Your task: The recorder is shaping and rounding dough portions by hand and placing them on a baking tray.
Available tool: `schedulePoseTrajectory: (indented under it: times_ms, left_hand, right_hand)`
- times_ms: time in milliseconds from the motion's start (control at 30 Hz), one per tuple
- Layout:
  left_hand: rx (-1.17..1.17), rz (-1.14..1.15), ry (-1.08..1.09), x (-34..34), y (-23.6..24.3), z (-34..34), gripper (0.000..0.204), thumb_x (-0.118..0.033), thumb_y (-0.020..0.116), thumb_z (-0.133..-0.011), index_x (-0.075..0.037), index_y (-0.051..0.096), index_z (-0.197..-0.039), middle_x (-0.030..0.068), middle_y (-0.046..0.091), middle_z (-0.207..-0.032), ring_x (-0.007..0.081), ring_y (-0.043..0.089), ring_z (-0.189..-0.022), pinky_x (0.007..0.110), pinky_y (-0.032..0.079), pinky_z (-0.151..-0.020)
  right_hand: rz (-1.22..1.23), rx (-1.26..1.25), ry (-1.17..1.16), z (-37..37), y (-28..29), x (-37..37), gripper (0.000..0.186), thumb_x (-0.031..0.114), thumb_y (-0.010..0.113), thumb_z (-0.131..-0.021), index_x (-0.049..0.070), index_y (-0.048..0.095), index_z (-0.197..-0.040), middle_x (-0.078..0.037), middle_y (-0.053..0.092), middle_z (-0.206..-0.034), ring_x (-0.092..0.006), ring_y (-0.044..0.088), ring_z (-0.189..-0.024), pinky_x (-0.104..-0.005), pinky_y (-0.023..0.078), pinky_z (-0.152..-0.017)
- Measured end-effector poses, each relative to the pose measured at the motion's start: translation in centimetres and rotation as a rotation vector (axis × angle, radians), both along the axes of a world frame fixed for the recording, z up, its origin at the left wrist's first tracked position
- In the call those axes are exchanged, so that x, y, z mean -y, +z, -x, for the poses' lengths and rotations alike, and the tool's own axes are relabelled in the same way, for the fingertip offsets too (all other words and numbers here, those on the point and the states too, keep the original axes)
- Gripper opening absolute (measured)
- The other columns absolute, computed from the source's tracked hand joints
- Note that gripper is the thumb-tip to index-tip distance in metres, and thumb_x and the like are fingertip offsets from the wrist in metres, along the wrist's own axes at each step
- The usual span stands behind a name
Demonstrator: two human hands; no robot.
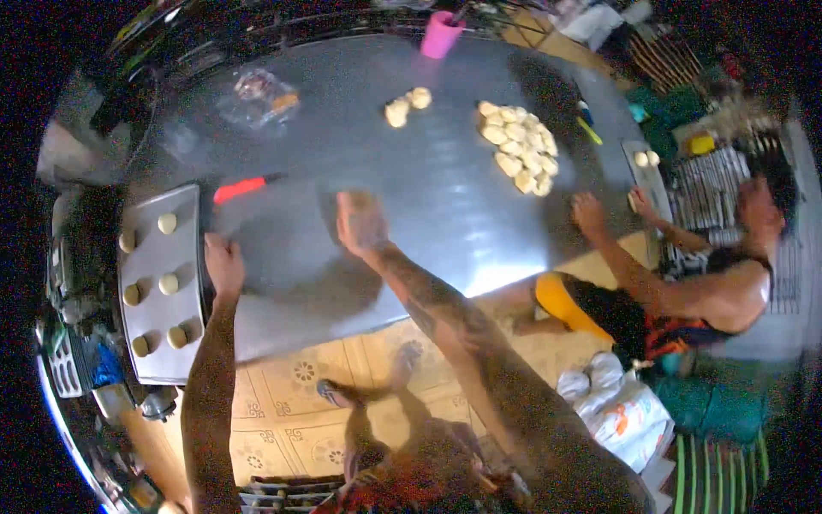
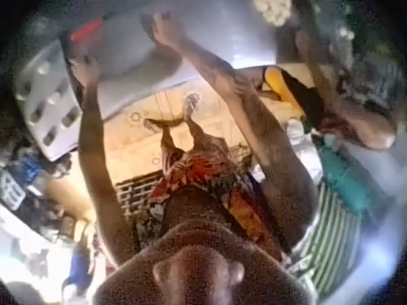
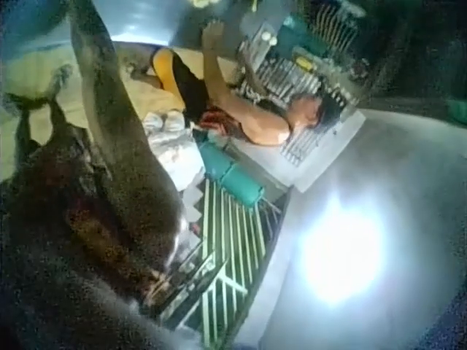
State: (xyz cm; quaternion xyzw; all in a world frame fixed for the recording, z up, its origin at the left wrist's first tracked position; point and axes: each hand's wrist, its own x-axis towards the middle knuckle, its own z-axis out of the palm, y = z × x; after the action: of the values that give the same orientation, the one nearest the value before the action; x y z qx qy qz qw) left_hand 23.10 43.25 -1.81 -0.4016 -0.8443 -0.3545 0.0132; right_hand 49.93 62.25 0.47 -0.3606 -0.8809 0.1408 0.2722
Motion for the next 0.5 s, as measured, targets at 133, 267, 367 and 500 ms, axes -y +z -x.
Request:
schedulePoseTrajectory:
  times_ms: [133, 267, 367, 500]
  left_hand:
    - [-0.016, 0.030, -0.315, 12.0, -0.2, -7.7, 0.017, -0.006, 0.058, -0.093, -0.001, 0.056, -0.108, 0.0159, 0.056, -0.091, 0.0318, 0.055, -0.080, 0.049, 0.046, -0.077]
    - [-0.165, 0.171, -0.111, 8.8, -0.8, -4.0, 0.009, -0.003, 0.061, -0.089, -0.004, 0.052, -0.093, 0.0136, 0.052, -0.085, 0.0342, 0.052, -0.077, 0.048, 0.045, -0.074]
    - [-0.348, -0.012, -0.055, 2.9, 0.6, 1.2, 0.009, -0.002, 0.060, -0.089, -0.003, 0.052, -0.091, 0.0142, 0.053, -0.084, 0.0367, 0.052, -0.077, 0.049, 0.044, -0.073]
    - [-0.150, -0.043, 0.026, -0.4, 0.3, 0.3, 0.012, -0.005, 0.063, -0.090, -0.003, 0.052, -0.095, 0.0149, 0.055, -0.085, 0.0379, 0.056, -0.080, 0.049, 0.045, -0.073]
  right_hand:
    - [0.017, 0.054, 0.217, -10.2, 0.5, 8.1, 0.032, 0.006, 0.064, -0.082, 0.008, 0.056, -0.113, -0.012, 0.065, -0.098, -0.0340, 0.061, -0.087, -0.0471, 0.047, -0.079]
    - [-0.099, 0.104, 0.155, -8.6, 0.1, 4.3, 0.034, 0.007, 0.066, -0.081, 0.010, 0.057, -0.114, -0.009, 0.066, -0.100, -0.0300, 0.059, -0.098, -0.0440, 0.044, -0.087]
    - [-0.090, 0.103, 0.030, -1.0, 0.8, 1.0, 0.032, 0.008, 0.065, -0.082, 0.009, 0.059, -0.113, -0.007, 0.066, -0.100, -0.0308, 0.060, -0.093, -0.0430, 0.044, -0.086]
    - [0.025, 0.077, -0.051, 0.8, 0.8, 0.1, 0.032, 0.009, 0.066, -0.083, 0.007, 0.058, -0.114, -0.009, 0.066, -0.101, -0.0329, 0.061, -0.089, -0.0443, 0.047, -0.082]
